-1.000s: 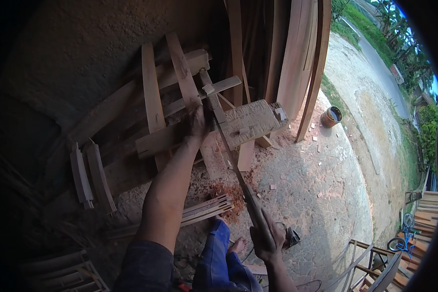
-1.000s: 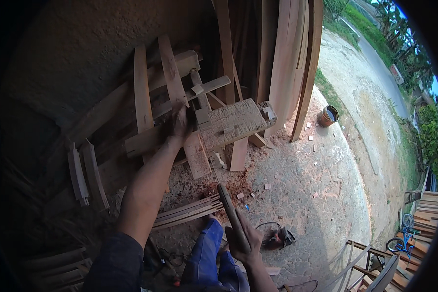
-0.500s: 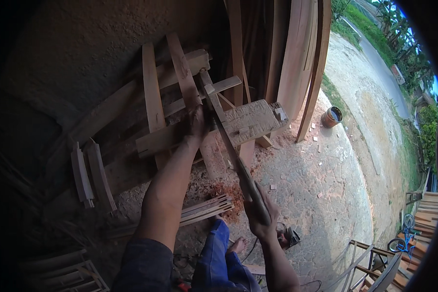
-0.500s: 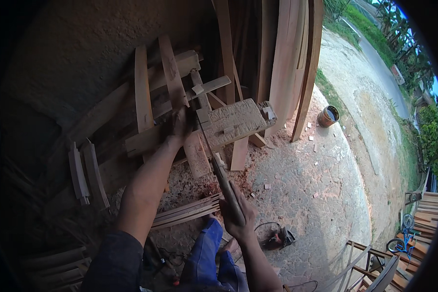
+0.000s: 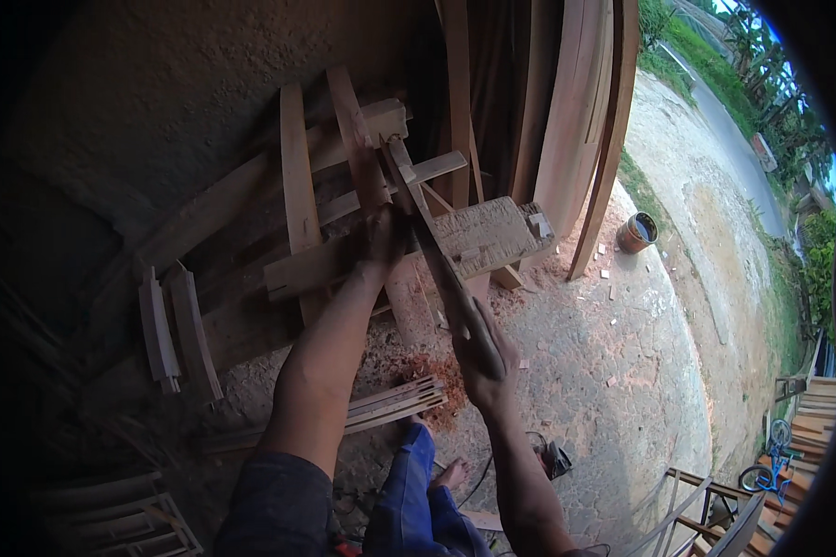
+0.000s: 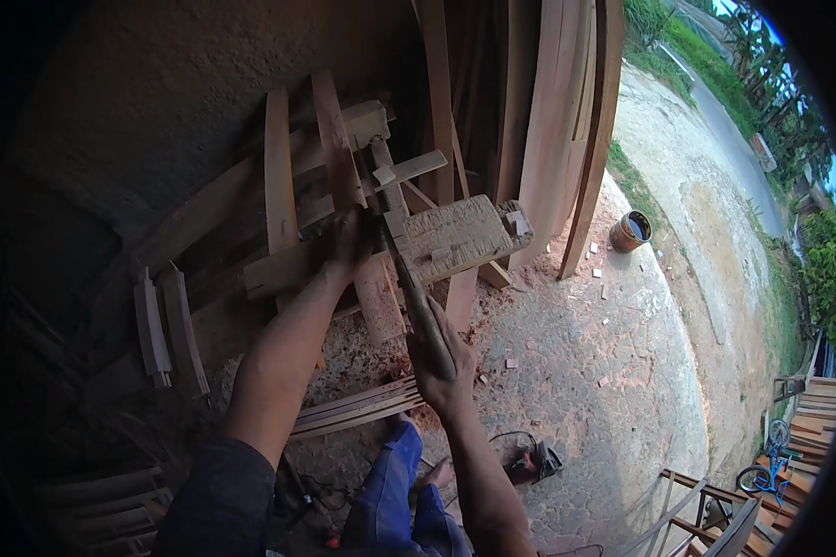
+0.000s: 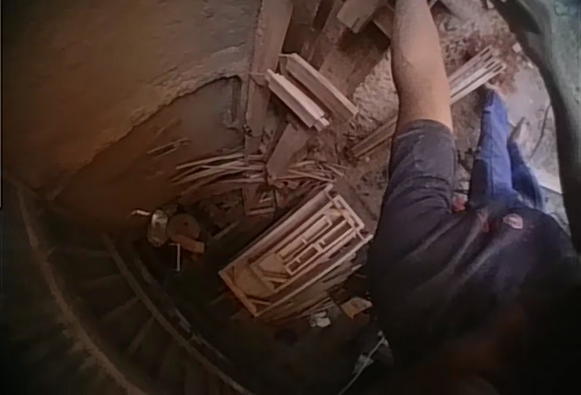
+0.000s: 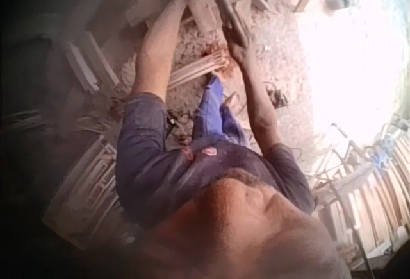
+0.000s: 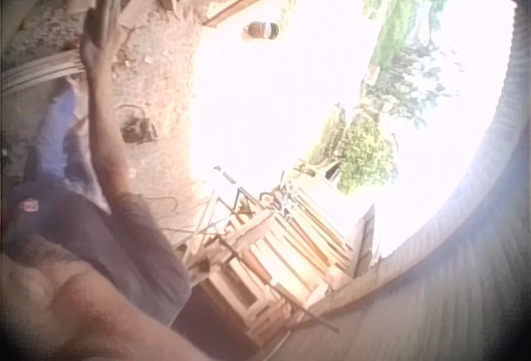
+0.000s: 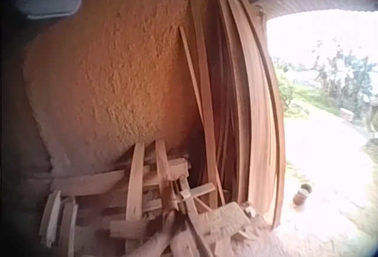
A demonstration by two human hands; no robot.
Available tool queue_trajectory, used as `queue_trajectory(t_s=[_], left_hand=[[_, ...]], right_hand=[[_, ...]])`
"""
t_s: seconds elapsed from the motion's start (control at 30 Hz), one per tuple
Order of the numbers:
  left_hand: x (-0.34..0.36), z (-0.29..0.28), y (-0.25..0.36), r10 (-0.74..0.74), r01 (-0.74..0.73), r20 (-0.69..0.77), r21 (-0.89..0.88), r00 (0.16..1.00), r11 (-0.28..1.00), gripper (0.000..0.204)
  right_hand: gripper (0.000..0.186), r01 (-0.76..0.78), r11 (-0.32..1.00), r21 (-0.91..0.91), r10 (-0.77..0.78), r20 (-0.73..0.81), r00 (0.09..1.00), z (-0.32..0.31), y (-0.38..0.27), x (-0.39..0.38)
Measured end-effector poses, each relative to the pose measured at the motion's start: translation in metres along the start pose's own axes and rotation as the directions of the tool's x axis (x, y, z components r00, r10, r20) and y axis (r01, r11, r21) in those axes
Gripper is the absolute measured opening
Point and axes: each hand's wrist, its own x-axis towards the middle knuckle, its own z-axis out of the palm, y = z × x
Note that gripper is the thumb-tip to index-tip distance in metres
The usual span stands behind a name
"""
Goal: The person saws a piece of wood using a hand saw and then picks up the cut piece.
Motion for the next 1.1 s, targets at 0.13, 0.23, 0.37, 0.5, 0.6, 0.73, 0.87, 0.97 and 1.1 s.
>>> queue_trajectory(t_s=[0.13,0.23,0.37,0.5,0.6,0.73,0.87,0.97,1.1], left_hand=[[-0.001,-0.006,-0.022,-0.031,0.031,-0.019,-0.003,0.999,1.0,0.024],[0.003,0.009,-0.034,0.069,-0.068,-0.161,0.013,0.985,0.998,0.022],[0.0,0.02,-0.029,0.084,-0.09,-0.156,-0.03,0.984,0.996,0.021],[0.004,0.006,-0.017,0.051,-0.05,-0.074,0.019,0.996,0.999,0.021],[0.0,-0.002,-0.019,0.017,-0.017,-0.123,0.0,0.992,1.0,0.019],[0.007,0.022,-0.05,0.074,-0.073,-0.156,0.009,0.985,0.997,0.018],[0.0,0.016,-0.02,0.028,-0.027,-0.058,0.021,0.998,0.999,0.017],[-0.001,0.006,-0.016,0.008,-0.005,-0.042,0.066,0.999,0.998,0.018],[0.002,0.006,-0.032,0.006,0.007,-0.11,0.112,0.994,0.994,0.017]], right_hand=[[0.054,0.023,0.997,-0.079,-0.025,-0.019,1.0,0.004,-0.005,-0.035],[0.047,0.028,0.941,-0.337,-0.028,0.005,1.0,-0.052,0.014,-0.15],[0.043,0.133,0.946,-0.295,-0.13,0.03,0.991,-0.048,0.008,-0.135],[0.048,-0.11,0.99,0.084,0.106,0.047,0.993,0.009,-0.02,0.01],[0.049,0.039,0.997,-0.063,-0.042,-0.049,0.998,0.001,-0.005,-0.048],[0.059,-0.017,0.912,-0.41,0.069,0.113,0.991,-0.078,0.02,-0.21],[0.053,0.236,0.943,-0.235,-0.254,-0.05,0.966,-0.018,0.017,-0.076],[0.053,0.28,0.959,-0.036,-0.281,-0.05,0.958,0.022,0.006,0.013],[0.058,0.102,0.925,-0.366,-0.088,0.055,0.995,-0.03,0.022,-0.123]])
